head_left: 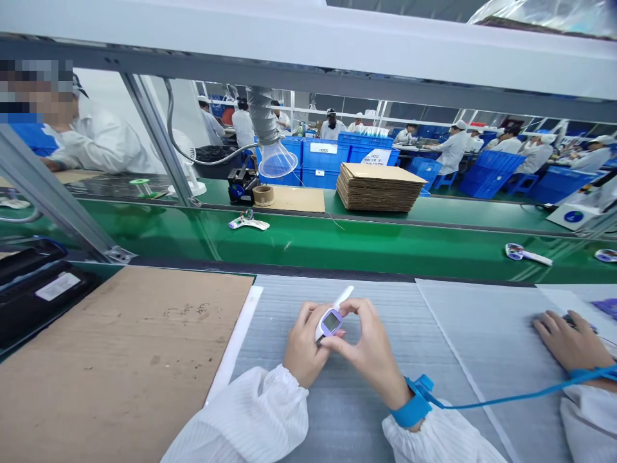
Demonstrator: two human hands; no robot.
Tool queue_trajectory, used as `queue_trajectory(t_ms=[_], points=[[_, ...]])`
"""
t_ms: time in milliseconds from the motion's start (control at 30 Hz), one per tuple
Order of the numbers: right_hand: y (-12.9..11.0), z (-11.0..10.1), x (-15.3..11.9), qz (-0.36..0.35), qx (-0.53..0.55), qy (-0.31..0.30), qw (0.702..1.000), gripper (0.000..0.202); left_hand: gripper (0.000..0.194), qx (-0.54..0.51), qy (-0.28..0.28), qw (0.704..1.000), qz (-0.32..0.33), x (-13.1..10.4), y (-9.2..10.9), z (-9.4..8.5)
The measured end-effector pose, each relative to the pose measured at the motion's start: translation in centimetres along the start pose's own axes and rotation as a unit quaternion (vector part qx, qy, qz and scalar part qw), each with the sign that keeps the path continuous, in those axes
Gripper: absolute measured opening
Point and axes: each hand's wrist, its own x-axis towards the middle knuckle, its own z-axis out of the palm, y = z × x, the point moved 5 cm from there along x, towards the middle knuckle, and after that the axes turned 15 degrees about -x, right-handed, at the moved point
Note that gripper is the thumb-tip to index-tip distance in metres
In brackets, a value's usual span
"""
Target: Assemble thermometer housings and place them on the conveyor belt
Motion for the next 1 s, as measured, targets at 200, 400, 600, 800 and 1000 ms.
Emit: queue_trajectory(t_ms=[200,400,600,800,1000], points=[[0.0,-1.9,0.8,-0.156,-0.028,-0.069,0.985,0.039,0.016,-0.057,-0.035,0.996,0.064,-0.1,1.1,-0.7],[0.4,-2.4,0.8,-0.196,-0.012,-0.132,0.972,0.027,0.016,-0.088,-0.102,0.987,0.083,-0.4,1.7,-0.4],[0.1,-2.3,0.6,-0.177,-0.002,-0.145,0.974,0.022,0.02,-0.152,-0.08,0.985,-0.025,-0.8,0.7,0.6],[3.7,-1.8,-0.2,-0.089,-0.076,-0.184,0.976,0.035,0.029,-0.215,-0.134,0.941,-0.226,0.6,-1.4,2.6],[20.1,-9.1,-1.9,0.195,-0.242,-0.039,0.95,0.037,0.033,0.064,-0.037,0.997,-0.029,11.9,-3.2,-4.5]])
